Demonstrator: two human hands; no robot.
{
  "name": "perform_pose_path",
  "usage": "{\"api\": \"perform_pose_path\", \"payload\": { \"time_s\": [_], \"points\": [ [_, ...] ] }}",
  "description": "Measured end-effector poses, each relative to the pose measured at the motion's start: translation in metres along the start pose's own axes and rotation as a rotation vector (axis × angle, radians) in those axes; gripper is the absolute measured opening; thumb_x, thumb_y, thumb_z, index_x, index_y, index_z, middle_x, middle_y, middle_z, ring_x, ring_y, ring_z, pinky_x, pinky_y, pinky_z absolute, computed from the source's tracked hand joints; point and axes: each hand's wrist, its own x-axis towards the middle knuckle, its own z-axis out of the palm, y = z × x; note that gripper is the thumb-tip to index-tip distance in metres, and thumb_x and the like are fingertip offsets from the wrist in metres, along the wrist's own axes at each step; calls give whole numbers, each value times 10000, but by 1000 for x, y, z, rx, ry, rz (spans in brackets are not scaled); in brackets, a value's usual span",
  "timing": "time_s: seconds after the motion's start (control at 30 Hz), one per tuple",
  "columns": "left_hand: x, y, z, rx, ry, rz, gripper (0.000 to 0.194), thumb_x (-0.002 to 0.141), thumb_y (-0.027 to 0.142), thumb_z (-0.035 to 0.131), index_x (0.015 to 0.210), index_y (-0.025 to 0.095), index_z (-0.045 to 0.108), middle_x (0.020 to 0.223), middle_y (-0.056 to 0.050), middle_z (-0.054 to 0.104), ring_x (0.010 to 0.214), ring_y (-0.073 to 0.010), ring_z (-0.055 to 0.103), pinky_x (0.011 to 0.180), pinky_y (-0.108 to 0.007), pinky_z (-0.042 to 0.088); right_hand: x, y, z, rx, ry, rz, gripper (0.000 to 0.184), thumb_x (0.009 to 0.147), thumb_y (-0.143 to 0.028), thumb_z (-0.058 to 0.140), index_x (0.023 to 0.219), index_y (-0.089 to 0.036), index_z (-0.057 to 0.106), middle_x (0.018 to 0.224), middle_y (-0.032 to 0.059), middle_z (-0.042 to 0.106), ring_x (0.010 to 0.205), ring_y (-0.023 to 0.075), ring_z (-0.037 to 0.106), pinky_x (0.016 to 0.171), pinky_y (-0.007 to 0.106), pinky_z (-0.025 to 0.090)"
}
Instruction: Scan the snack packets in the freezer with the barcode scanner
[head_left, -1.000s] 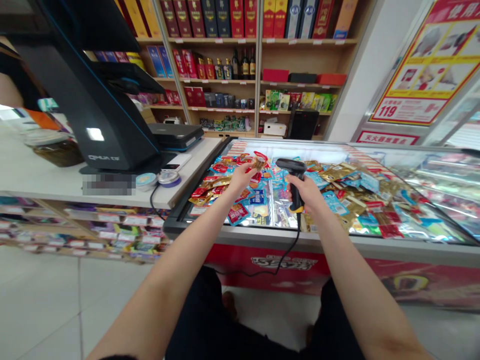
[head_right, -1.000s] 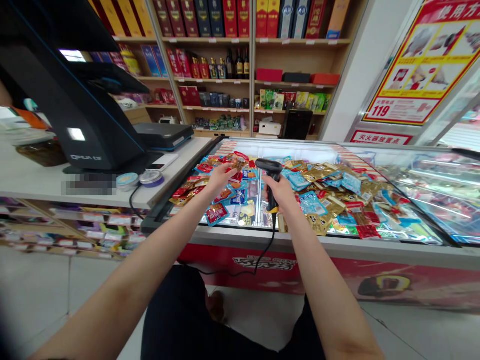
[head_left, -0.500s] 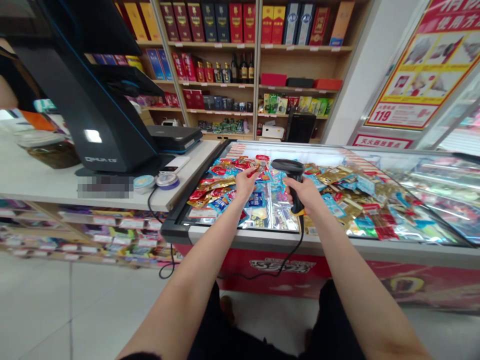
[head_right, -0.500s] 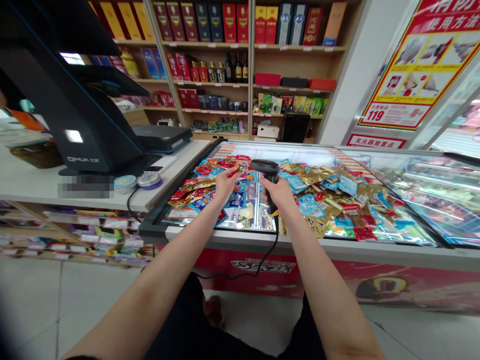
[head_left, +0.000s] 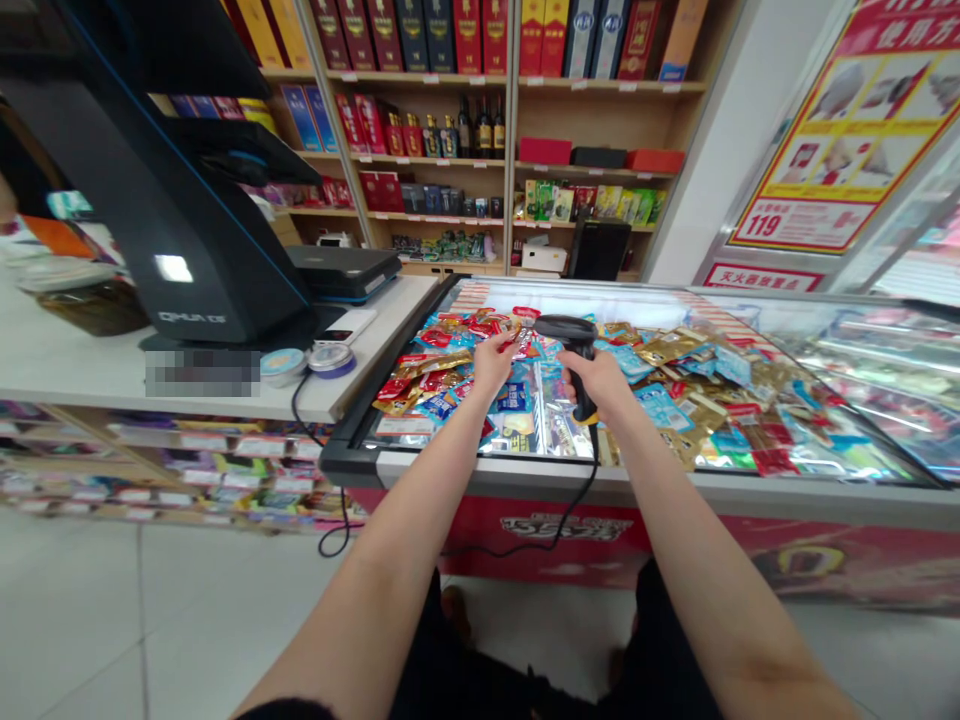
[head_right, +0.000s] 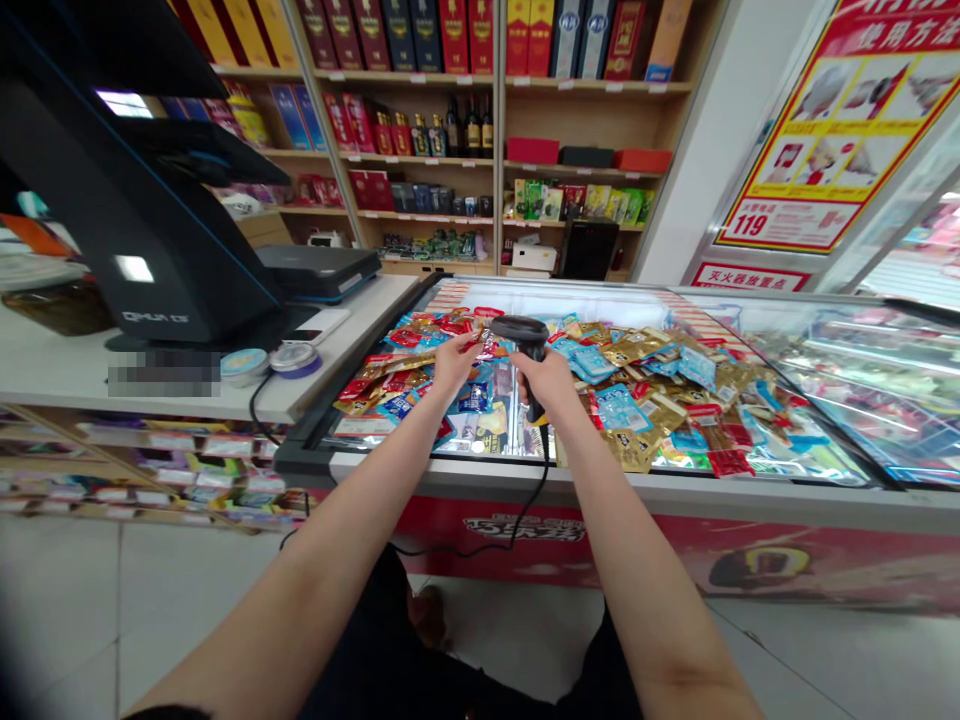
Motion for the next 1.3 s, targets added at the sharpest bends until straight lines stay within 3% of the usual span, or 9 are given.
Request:
{"api": "perform_pose_path", "payload": {
  "time_s": [0.5, 0.87, 1.0, 1.1, 1.3],
  "points": [
    [-4, 3, -2, 83, -9, -10, 318, 848, 127, 646, 1115, 176, 812, 1184, -65, 792, 1164, -253, 716, 1089, -388, 511, -4, 1, -1, -18, 2, 8, 257, 727, -274, 724, 635, -220, 490, 470, -33, 514, 362, 97, 434, 330, 220, 354],
    [3, 9, 8, 167, -23, -16, 302, 823, 139, 668, 1082, 162, 822, 1116, -68, 808, 1092, -272, 737, 1032, -384, 540, 8, 6, -35, 40, 65, 44, 238, 736, -291, 746, 707, -212, 523, 488, -31, 554, 369, 101, 454, 333, 222, 381],
    [7, 15, 26, 198, -89, -43, 295, 796, 144, 714, 1067, 173, 825, 1101, -71, 810, 1079, -266, 741, 1019, -369, 547, 12, 6, -64, 79, 78, 55, 261, 708, -286, 788, 726, -213, 539, 508, -21, 575, 388, 124, 502, 363, 249, 441],
    [10, 24, 50, 147, -136, -85, 259, 787, 150, 745, 1033, 164, 826, 1082, -84, 811, 1069, -263, 744, 977, -351, 566, 12, 2, -89, 113, 185, 37, 233, 702, -259, 772, 719, -213, 544, 510, -22, 575, 393, 130, 507, 357, 256, 448],
    [18, 50, 126, -85, -241, -244, 414, 821, 158, 739, 1233, 124, 753, 1006, -104, 805, 869, -223, 763, 850, -354, 603, 4, -6, -132, 161, 320, -28, 178, 693, -229, 739, 697, -202, 563, 528, -20, 581, 399, 121, 501, 344, 245, 441]
  ]
}}
